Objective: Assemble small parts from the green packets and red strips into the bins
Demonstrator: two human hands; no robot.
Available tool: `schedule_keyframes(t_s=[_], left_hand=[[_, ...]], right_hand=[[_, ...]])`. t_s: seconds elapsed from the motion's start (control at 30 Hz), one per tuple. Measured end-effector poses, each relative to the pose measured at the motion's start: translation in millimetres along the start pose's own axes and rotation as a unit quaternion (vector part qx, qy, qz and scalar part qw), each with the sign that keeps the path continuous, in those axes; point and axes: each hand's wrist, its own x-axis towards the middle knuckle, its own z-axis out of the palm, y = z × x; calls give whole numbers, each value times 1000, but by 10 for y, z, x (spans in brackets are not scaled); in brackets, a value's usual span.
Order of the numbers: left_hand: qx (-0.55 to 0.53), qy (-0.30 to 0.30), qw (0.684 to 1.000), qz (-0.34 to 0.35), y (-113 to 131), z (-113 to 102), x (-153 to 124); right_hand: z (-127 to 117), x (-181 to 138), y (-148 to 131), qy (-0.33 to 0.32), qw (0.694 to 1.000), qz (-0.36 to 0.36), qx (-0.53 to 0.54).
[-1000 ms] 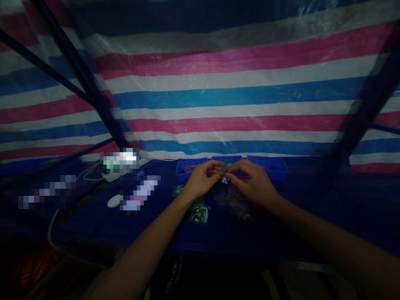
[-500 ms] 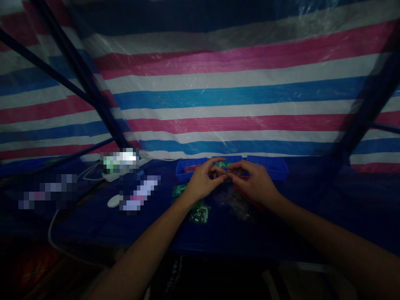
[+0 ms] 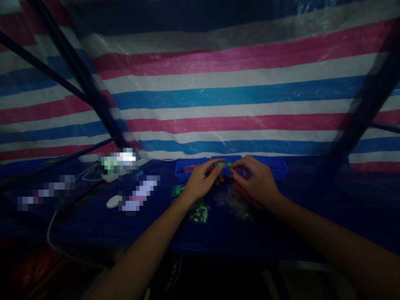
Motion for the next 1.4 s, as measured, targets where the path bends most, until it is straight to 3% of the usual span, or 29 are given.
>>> schedule_keyframes(t_s=[0.17, 0.3, 0.47, 0.63, 0.83, 1.1, 1.27, 1.4], left_hand=[[-77, -35, 996, 24, 7, 64, 13], [-69, 9, 997, 17, -57, 70, 42], [-98, 70, 993, -6, -140, 39, 79], [-134, 40, 990, 4, -115, 47, 66], [-69, -11, 998, 2, -89, 58, 46], [6, 3, 1000, 12, -42, 31, 19], [-67, -22, 997, 10, -71, 36, 38], [-57, 0, 998, 13, -88, 32, 50]], right_hand=[[18, -3, 9, -45, 997, -62, -3], [25, 15, -5, -87, 993, -83, 19], [13, 13, -40, -47, 998, -51, 12], [28, 15, -41, -5, 999, 13, 32], [53, 8, 0, -27, 997, 34, 62], [19, 13, -8, -31, 999, 16, 40], [18, 19, 2, -52, 997, -35, 36], [28, 22, -1, -98, 991, -63, 62]])
